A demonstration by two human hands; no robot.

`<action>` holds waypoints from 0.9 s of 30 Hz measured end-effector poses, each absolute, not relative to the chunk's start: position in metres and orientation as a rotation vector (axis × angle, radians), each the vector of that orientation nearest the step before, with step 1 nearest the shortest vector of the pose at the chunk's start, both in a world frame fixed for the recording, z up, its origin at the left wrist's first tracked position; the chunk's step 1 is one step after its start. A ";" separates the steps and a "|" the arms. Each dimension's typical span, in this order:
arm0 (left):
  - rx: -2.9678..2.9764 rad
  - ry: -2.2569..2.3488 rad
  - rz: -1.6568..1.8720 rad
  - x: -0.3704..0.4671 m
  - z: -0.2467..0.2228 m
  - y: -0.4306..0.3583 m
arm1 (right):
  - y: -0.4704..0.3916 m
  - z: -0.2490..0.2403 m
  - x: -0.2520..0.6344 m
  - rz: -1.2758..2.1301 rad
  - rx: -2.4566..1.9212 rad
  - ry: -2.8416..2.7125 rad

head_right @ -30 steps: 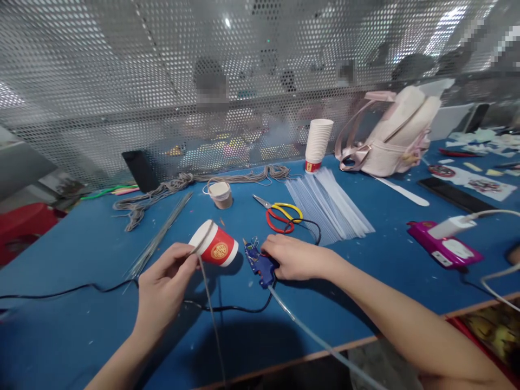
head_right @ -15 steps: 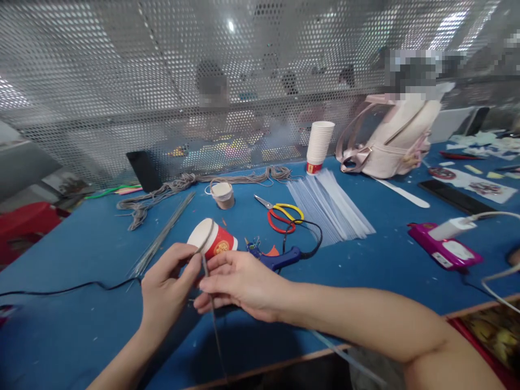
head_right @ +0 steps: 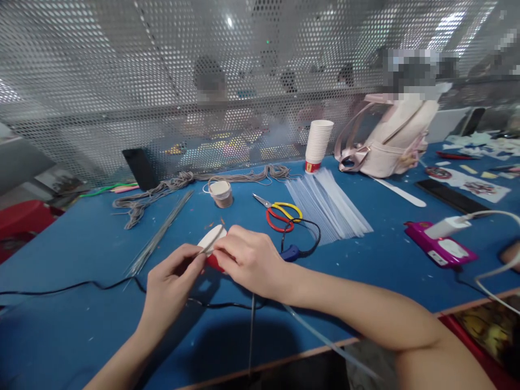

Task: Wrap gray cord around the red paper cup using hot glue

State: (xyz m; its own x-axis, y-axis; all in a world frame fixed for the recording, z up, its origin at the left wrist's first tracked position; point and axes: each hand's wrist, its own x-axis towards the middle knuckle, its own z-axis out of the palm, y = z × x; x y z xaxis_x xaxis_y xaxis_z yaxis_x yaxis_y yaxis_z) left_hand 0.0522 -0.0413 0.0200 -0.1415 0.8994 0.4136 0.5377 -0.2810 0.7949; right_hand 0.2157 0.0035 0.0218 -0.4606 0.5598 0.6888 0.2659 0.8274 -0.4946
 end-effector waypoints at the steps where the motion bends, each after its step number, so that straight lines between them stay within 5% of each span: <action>1: 1.750 1.610 1.384 0.052 0.020 -0.041 | 0.004 0.021 0.216 0.373 -0.606 -2.075; 27: 1.658 1.625 1.261 0.053 0.025 -0.044 | 0.007 0.020 0.214 0.459 -0.720 -2.020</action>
State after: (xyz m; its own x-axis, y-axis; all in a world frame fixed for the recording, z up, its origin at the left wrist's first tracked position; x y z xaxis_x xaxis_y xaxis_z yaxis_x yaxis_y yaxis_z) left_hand 0.0525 -0.0439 0.0251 -0.1380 0.9534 0.2682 0.4962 -0.1678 0.8518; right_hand 0.2141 0.0069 0.0196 -0.4120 0.6488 0.6398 0.3086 0.7600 -0.5720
